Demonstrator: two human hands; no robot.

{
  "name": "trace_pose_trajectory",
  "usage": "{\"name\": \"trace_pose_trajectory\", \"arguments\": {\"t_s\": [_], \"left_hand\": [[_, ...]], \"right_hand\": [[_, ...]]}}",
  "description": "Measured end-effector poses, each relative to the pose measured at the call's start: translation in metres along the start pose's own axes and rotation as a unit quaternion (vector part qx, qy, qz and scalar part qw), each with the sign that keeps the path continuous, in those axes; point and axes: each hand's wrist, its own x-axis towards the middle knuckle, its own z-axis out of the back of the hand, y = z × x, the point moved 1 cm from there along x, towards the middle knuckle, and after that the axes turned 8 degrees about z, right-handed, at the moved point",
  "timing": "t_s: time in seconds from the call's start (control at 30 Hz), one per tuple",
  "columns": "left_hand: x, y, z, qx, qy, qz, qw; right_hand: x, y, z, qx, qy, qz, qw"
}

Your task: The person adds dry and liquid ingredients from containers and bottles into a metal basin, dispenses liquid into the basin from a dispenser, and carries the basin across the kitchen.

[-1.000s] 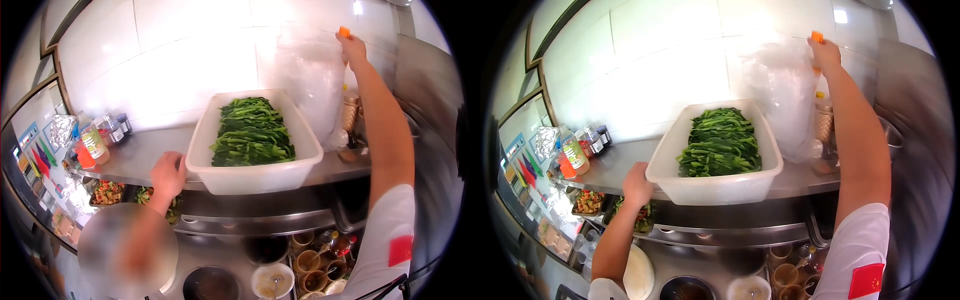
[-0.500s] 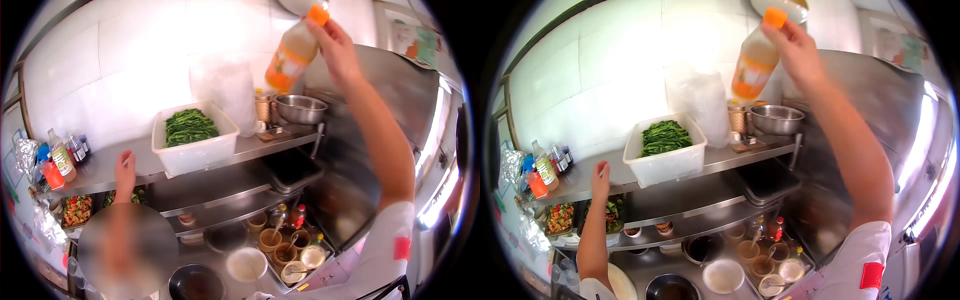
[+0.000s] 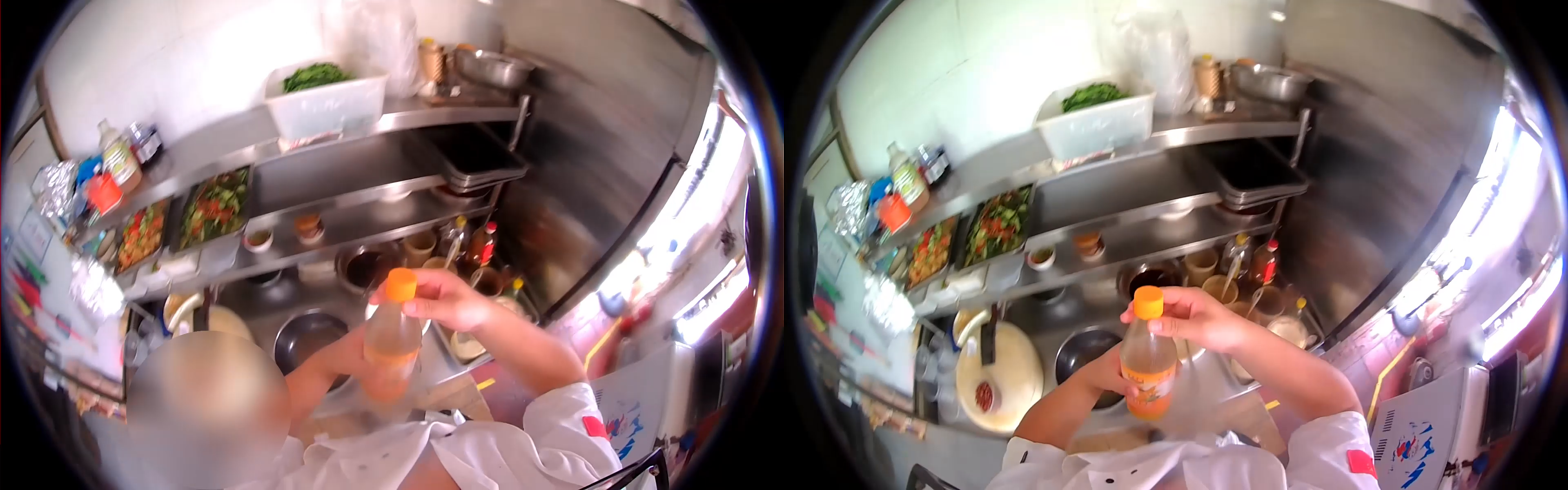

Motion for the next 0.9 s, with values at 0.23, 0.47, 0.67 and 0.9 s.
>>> {"name": "trace_pose_trajectory", "arguments": {"t_s": [0.23,0.47,0.67,0.9], "left_hand": [[-0.032,0.114,-0.074,-0.056,-0.295,0.03,0.953],[-0.055,0.14,-0.154,-0.026,-0.401,0.079,0.912],[-0.098,0.143,-0.166,-0.027,-0.411,0.065,0.909],[-0.163,0.149,-0.118,-0.153,-0.338,0.051,0.927]], "right_hand": [[-0.054,-0.016,0.004,-0.258,0.001,0.082,0.963],[-0.067,-0.001,-0.008,-0.416,0.229,0.089,0.875],[-0.039,-0.03,-0.047,-0.388,0.281,0.057,0.876],[0.033,-0.064,-0.081,-0.326,0.306,-0.03,0.894]]}}
